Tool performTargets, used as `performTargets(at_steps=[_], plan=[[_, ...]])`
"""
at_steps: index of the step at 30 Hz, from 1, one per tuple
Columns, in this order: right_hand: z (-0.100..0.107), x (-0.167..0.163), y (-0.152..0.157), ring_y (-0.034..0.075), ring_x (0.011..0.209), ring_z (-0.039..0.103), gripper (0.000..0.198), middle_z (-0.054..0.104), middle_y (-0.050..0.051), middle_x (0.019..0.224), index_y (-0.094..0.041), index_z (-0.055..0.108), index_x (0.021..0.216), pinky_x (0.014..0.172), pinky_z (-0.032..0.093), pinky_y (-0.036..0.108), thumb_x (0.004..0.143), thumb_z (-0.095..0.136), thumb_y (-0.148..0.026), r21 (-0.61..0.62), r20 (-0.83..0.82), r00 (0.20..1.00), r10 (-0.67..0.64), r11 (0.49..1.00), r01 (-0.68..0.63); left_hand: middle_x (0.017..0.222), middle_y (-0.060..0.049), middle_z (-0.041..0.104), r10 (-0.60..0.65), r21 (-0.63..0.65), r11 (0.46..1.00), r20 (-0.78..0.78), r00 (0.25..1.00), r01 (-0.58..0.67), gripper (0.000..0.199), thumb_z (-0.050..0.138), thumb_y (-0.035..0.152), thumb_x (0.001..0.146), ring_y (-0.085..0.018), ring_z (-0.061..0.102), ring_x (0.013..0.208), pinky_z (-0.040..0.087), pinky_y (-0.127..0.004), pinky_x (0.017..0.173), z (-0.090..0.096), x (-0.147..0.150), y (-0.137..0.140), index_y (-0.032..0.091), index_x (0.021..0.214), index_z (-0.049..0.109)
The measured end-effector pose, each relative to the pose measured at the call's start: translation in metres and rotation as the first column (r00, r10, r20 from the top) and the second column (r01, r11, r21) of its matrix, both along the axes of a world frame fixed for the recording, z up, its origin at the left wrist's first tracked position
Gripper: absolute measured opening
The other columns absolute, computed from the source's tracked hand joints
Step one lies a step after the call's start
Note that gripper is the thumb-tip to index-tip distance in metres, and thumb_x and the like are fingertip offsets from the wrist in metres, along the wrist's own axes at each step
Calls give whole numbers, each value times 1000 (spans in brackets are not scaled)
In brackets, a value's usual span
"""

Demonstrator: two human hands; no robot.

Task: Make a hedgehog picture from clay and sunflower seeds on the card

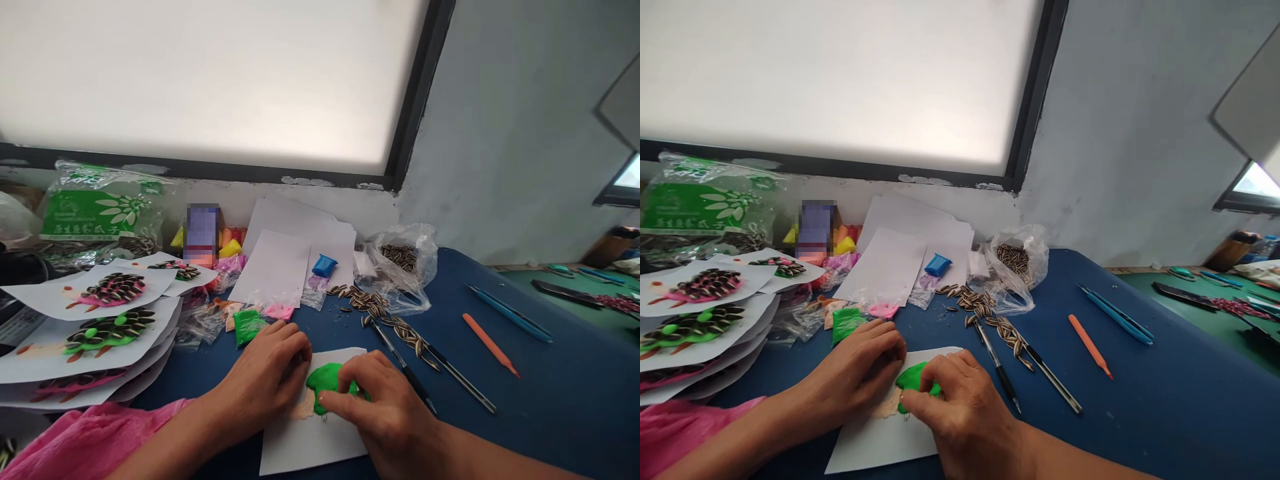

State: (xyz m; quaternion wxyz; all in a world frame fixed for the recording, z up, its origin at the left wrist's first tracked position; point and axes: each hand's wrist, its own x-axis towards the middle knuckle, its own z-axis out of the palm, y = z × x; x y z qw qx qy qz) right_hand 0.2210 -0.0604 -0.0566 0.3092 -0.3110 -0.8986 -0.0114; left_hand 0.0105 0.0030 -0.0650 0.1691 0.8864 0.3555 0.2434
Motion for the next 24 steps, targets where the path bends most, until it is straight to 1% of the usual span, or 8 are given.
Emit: performTargets(at_steps=[3,6,12,15,19,22,23,24], plan=[[4,3,0,17,76,51,36,57,6,90,-19,64,98,70,41,30,81,40,2,-58,-78,996,-40,998,35,81,-2,58,6,-4,1000,-2,1000,-6,13,48,11,84,-19,52,79,39,-31,71,0,0,-1,20,77,53],[6,8,-2,17,78,52,40,56,7,92,-18,64,98,70,41,30,76,39,5,-84,-102,992,-74,994,66,81,-2,59,5,-10,1000,4,1000,-5,14,46,12,85,-19,52,79,39,-32,71,1,0,-1,21,76,53],[1,17,-13,18,75,50,41,55,7,92,-18,64,101,69,41,32,75,42,3,-64,-38,995,-91,994,88,80,-3,59,9,-39,999,18,1000,-8,18,42,17,89,-21,52,79,39,-33,71,3,1,-2,21,76,52],[1,17,-15,18,75,50,39,56,8,93,-19,65,103,69,40,32,79,42,2,-27,-1,995,-97,995,97,81,-3,59,8,-41,999,13,1000,-7,19,40,19,91,-21,51,80,39,-34,71,3,1,-2,21,77,53],[-1,16,-13,19,76,50,38,57,10,94,-19,65,107,68,40,32,82,43,-1,-19,34,994,-103,994,103,81,-3,58,5,-43,999,13,1000,-5,22,38,22,93,-21,51,79,41,-34,71,6,0,-6,21,77,54],[-3,17,-12,19,76,50,35,57,10,93,-18,66,107,68,39,32,84,43,-3,-25,33,994,-100,995,101,90,-5,59,1,-31,1000,45,999,0,16,43,25,92,-23,53,88,43,-39,80,12,-1,-10,21,85,57],[-3,17,-12,19,76,50,35,57,10,93,-18,66,106,68,38,31,84,43,-3,-27,33,995,-98,995,99,98,-5,60,-14,-34,999,57,998,16,12,47,28,92,-24,53,96,43,-41,86,13,-1,-11,21,93,58],[-4,17,-13,19,76,50,35,57,9,92,-18,66,106,68,38,31,84,44,-3,-31,33,995,-93,995,94,108,-6,60,-41,-49,998,63,997,44,16,53,30,90,-26,52,104,42,-44,93,15,-2,-13,23,104,58]])
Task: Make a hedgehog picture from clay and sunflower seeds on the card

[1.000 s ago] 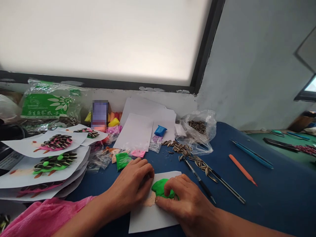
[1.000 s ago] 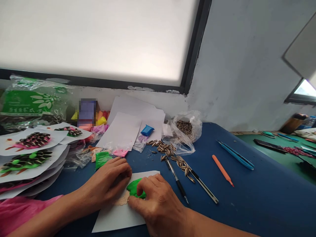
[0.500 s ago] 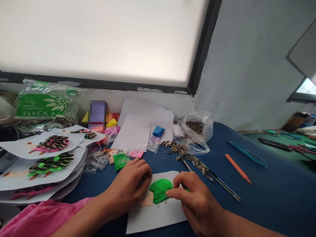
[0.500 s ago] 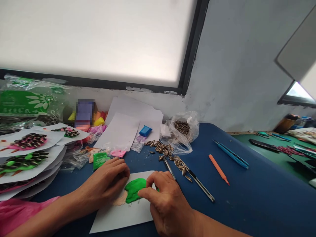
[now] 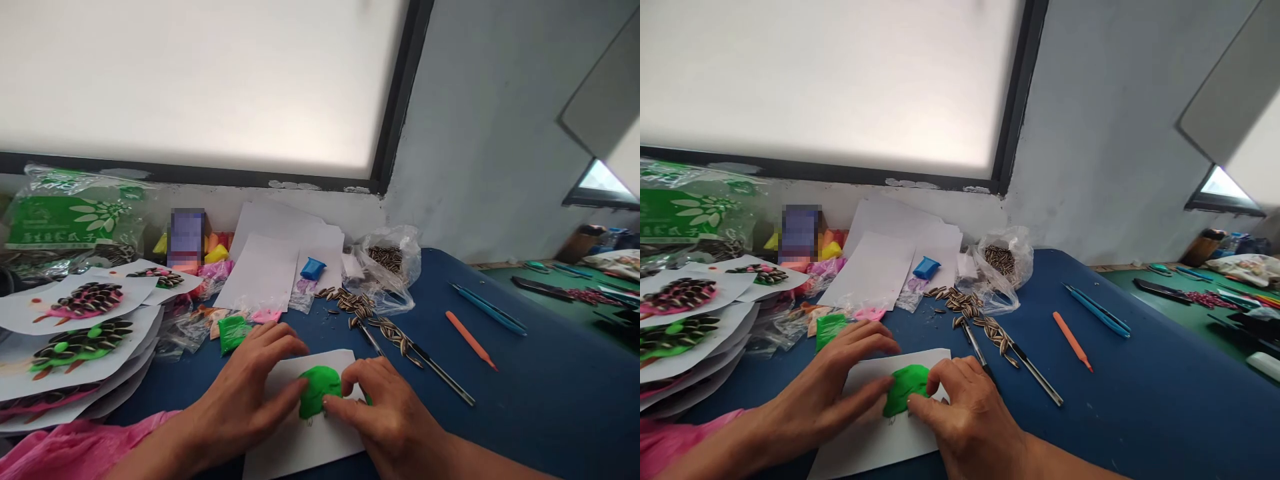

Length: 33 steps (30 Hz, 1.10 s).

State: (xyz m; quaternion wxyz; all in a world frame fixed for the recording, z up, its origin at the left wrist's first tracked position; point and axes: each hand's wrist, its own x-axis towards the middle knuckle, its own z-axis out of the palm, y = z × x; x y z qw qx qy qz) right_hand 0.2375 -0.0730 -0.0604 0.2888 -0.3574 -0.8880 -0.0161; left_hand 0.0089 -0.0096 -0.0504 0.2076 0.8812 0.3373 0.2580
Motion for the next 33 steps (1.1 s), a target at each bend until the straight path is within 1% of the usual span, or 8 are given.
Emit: performTargets(at_steps=[2,4,6,12,17,21,27,33], plan=[[-1,0,0,19,75,49,34,57,9,93,-18,66,104,68,37,31,82,45,-4,-1,-4,1000,2,1000,-2,128,-7,55,-76,-55,996,-20,997,75,45,65,35,84,-29,47,118,36,-49,103,2,0,-2,27,126,51],[-2,-1,0,19,75,49,32,57,9,92,-18,67,101,68,36,32,81,46,-5,2,-6,1000,-3,1000,3,137,-7,51,-133,-125,985,-75,988,123,72,75,34,75,-32,43,125,33,-52,107,4,1,-4,28,138,42],[-3,-1,1,19,74,48,30,57,9,91,-18,67,100,67,35,32,82,46,-7,8,-1,1000,-12,1000,12,137,-8,52,-147,-181,976,-131,980,122,82,79,29,69,-33,43,125,33,-54,108,5,3,-5,26,141,40],[-4,1,2,18,73,47,25,57,8,88,-18,67,94,67,34,32,85,46,-9,6,-7,999,-43,999,43,135,-8,54,-139,-250,964,-165,976,95,85,81,27,64,-33,43,124,34,-52,108,9,7,-5,23,140,45],[-2,5,3,20,76,49,42,57,11,96,-14,63,114,69,37,34,76,45,-6,-92,58,993,-99,990,104,134,-8,54,-136,-251,964,-170,976,91,86,81,26,63,-32,44,123,34,-51,108,8,8,-3,22,141,45],[-2,5,3,23,81,49,41,55,13,99,-12,63,113,73,39,37,75,47,-8,-131,100,990,-102,985,115,132,-9,55,-131,-253,964,-161,978,87,88,81,27,62,-33,44,121,35,-52,108,7,9,-3,23,141,44],[2,3,1,22,81,49,32,55,12,96,-13,66,108,73,40,37,85,44,-11,-97,97,988,-119,987,128,135,-9,54,-117,-318,945,-120,986,73,90,79,24,62,-34,41,126,34,-53,109,9,5,-4,25,143,41],[5,-1,3,24,89,49,32,55,12,100,-16,61,120,78,39,39,91,46,-21,24,86,996,-36,999,34,143,-6,48,-94,-415,909,-114,989,38,91,79,22,61,-36,32,135,30,-56,111,13,1,-1,31,143,42]])
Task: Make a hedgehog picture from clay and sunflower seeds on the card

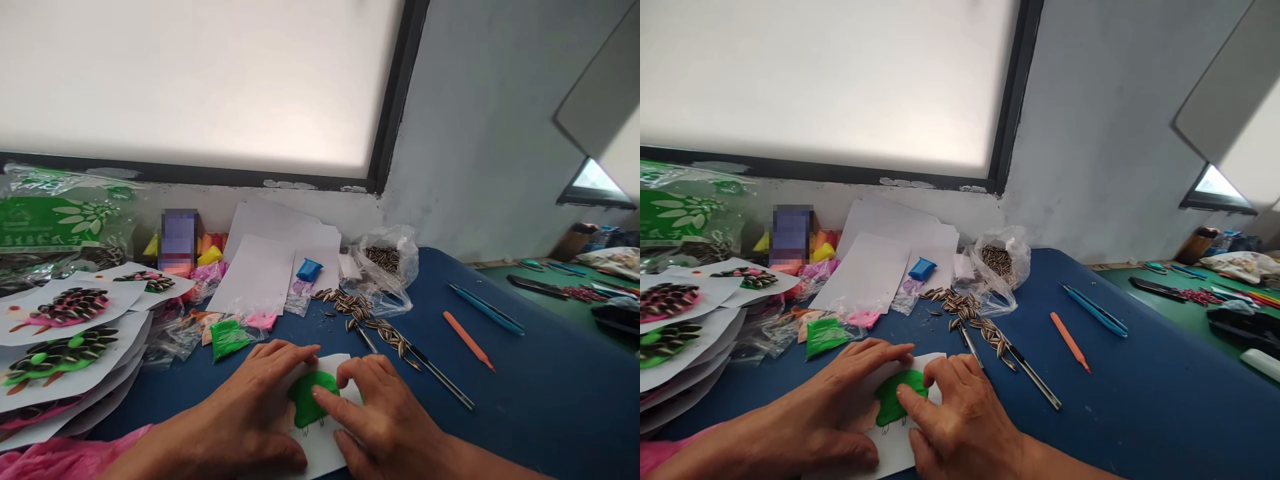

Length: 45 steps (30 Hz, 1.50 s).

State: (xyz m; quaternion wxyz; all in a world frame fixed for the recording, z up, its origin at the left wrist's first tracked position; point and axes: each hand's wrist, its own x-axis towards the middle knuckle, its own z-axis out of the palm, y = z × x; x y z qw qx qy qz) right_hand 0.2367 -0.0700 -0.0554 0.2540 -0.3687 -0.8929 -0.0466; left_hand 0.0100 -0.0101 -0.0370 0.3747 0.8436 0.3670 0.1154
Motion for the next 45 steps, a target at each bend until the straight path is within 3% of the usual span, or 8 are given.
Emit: performTargets(at_steps=[5,13,20,24,30,36,41,45], plan=[[-2,-2,3,23,82,47,29,55,11,96,-17,64,107,74,38,38,94,45,-33,-26,51,999,15,1000,-14,143,-7,48,0,-4,1000,-13,1000,-1,92,80,22,59,-36,33,135,28,-58,112,-1,1,1,31,142,43],[-3,0,-4,22,82,49,27,56,9,93,-16,66,102,76,38,37,97,41,-28,-13,9,1000,-8,1000,8,142,-5,50,-13,36,999,-26,1000,14,91,80,23,61,-36,35,135,30,-59,110,-1,-1,0,33,143,41],[5,1,0,24,89,50,34,56,13,100,-14,60,121,79,40,40,97,43,-30,-69,64,997,-43,996,48,143,-7,49,-18,48,999,-24,1000,19,93,81,22,60,-36,34,135,29,-59,111,-1,1,1,31,144,41],[8,2,2,23,87,49,31,56,11,99,-15,62,116,78,39,39,97,44,-30,-133,113,991,-64,988,79,143,-8,50,-15,32,999,-43,999,17,93,81,23,61,-36,35,134,30,-58,111,0,1,1,29,144,40],[6,4,0,23,82,48,28,56,10,93,-15,65,108,75,37,38,98,42,-27,-102,113,991,-71,991,82,142,-7,50,-39,66,997,-4,999,39,93,83,27,61,-36,35,134,30,-57,111,-7,-2,3,31,144,41],[11,9,-3,21,80,49,31,57,10,92,-13,61,119,73,38,36,97,41,-22,-89,103,992,-78,992,87,139,-6,52,-35,66,997,3,999,35,92,83,27,60,-35,38,132,33,-56,109,-4,-1,1,32,143,43],[10,10,-3,21,80,49,27,58,9,92,-15,64,112,73,38,36,96,45,-24,-122,137,987,-86,987,103,136,-7,55,-48,78,996,-23,999,50,86,82,27,62,-35,42,130,35,-56,108,2,2,1,31,140,47],[8,9,-2,21,79,50,27,58,9,92,-15,63,113,73,38,36,95,47,-26,-140,136,987,-82,985,101,148,-10,45,-87,129,987,-63,994,95,84,84,35,61,-38,38,135,31,-59,110,-3,0,5,28,139,51]])
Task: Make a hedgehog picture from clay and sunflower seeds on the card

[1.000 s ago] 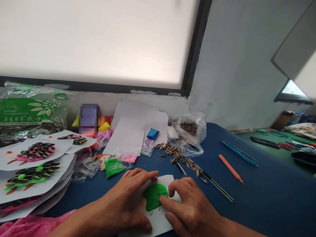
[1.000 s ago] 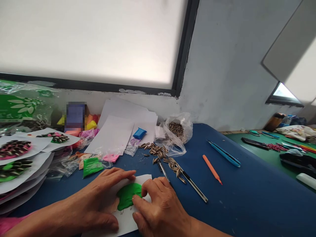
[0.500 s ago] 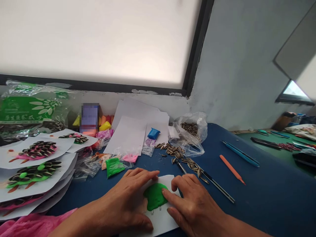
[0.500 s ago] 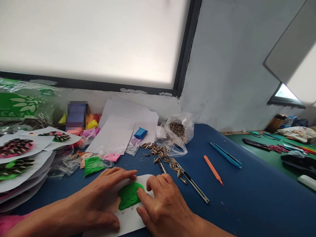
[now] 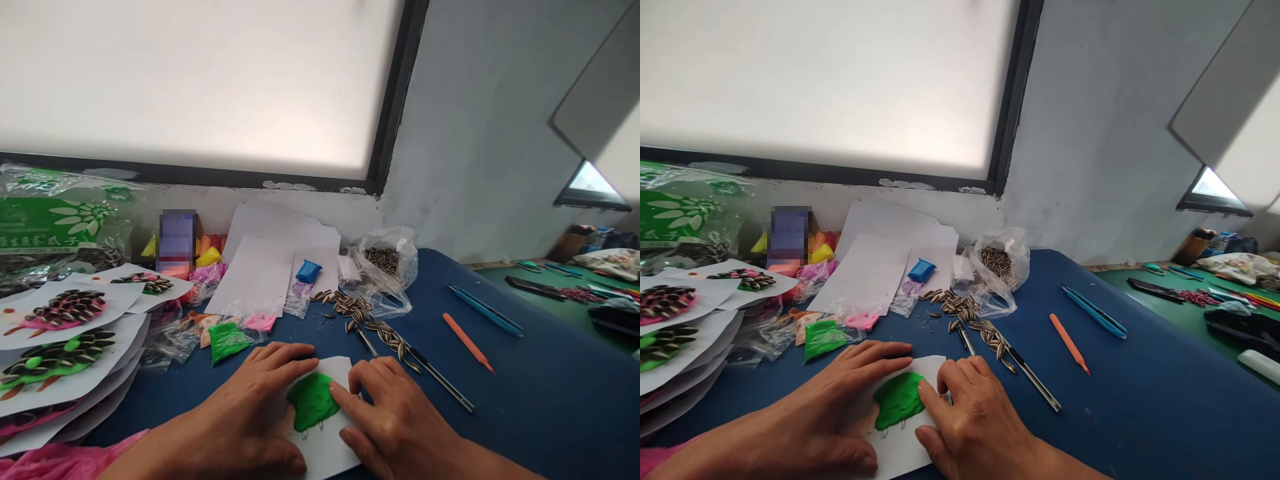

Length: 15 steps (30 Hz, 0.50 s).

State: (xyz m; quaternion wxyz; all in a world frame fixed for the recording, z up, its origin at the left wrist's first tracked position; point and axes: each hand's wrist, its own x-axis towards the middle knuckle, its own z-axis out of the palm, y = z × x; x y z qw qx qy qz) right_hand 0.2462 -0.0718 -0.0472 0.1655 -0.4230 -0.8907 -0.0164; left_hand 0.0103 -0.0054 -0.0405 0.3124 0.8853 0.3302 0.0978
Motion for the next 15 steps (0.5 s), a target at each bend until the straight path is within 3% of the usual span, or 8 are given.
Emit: performTargets(at_steps=[6,15], plan=[[6,0,0,20,80,51,29,58,9,92,-12,62,114,73,38,34,95,41,-19,30,-35,999,-40,999,42,155,-11,36,4,12,1000,-27,1000,-4,85,82,44,65,-42,28,141,26,-63,112,-8,-5,3,28,141,49],[-10,-2,0,19,70,45,22,56,6,81,-14,65,100,65,34,33,90,45,-18,185,8,1000,-19,983,17,154,-9,38,-14,62,998,-24,1000,15,88,83,50,65,-42,31,140,27,-63,111,-12,-6,3,34,143,46]])
